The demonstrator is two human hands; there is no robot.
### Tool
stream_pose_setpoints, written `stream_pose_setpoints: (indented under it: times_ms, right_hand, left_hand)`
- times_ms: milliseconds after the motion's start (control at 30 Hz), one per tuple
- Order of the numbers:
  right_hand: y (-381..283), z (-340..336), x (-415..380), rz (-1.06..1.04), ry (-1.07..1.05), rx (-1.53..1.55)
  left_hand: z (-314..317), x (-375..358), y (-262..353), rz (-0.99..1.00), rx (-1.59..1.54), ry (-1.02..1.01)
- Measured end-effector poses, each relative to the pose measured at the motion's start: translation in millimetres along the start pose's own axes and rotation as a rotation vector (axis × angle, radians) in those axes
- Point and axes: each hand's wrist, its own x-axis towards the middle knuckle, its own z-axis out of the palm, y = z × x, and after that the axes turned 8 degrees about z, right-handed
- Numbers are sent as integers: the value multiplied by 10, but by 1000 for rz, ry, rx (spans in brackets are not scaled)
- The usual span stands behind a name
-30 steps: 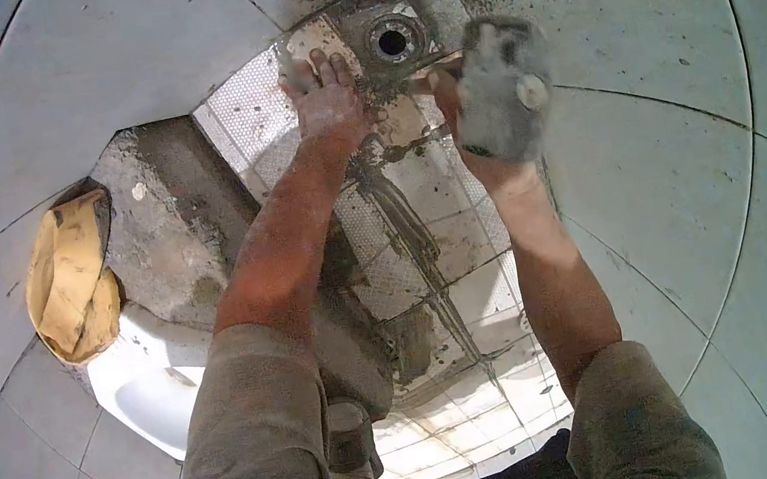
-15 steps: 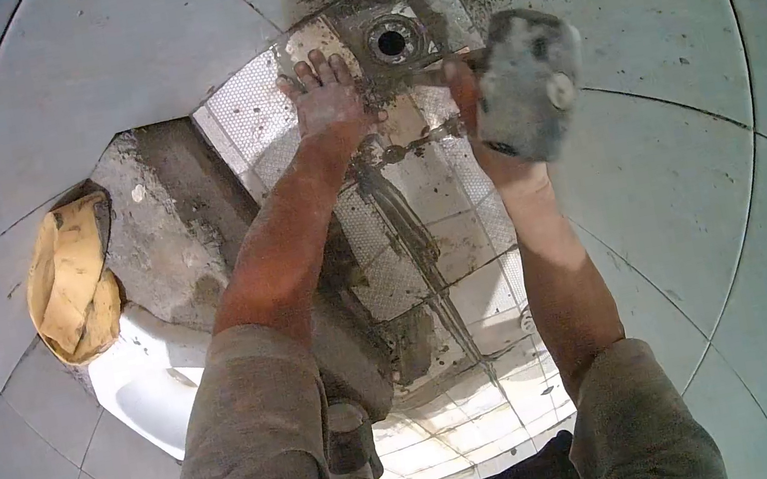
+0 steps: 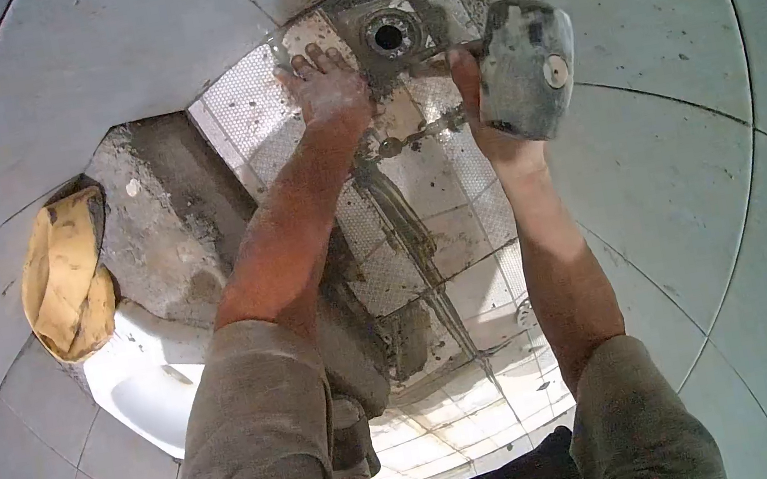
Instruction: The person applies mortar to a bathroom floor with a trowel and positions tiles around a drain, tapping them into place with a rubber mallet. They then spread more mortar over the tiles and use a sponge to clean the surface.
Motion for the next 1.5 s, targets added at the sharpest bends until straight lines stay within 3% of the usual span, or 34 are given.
stream_pose_setpoints:
  times_ms: [67,200,267,500,600,667,767,933,1033,1167,1500]
  right_hand:
    - [-11,4,12,-10,9,2]
    - [-29,0,44,-14,23,-12]
    - [-44,-52,42,-13,37,-13]
    - [-87,-579,-135,95,114,-67]
    - [-141,-714,-240,163,167,-11]
    - [-80,-655,-167,59,234,-20]
    - [-95,-514,-197,171,153,147]
    - [-121,-168,9,-312,253,-4]
    - [-51,-20,-36,-214,269,90]
    - [8,46,6,-191,251,121]
    - [-156,541,268,-151,108,277]
  left_hand:
    - [-237,-53,-4,-6,-69,-105]
    - [-185,-48,11,1,-66,-93]
    - [10,60,-5,-34,88,-42]
    - [-12,2,16,-7,-30,132]
    - [-107,53,54,-79,-55,-13]
    - [-118,30,68,-66,-43,-12]
    - [0,35,78,-94,6,27]
    - [227,43,83,-122,12,158]
    - [225,70,84,-129,66,104]
    - [140,56,76,-106,-32,117]
    - [152,38,59,-87,84,101]
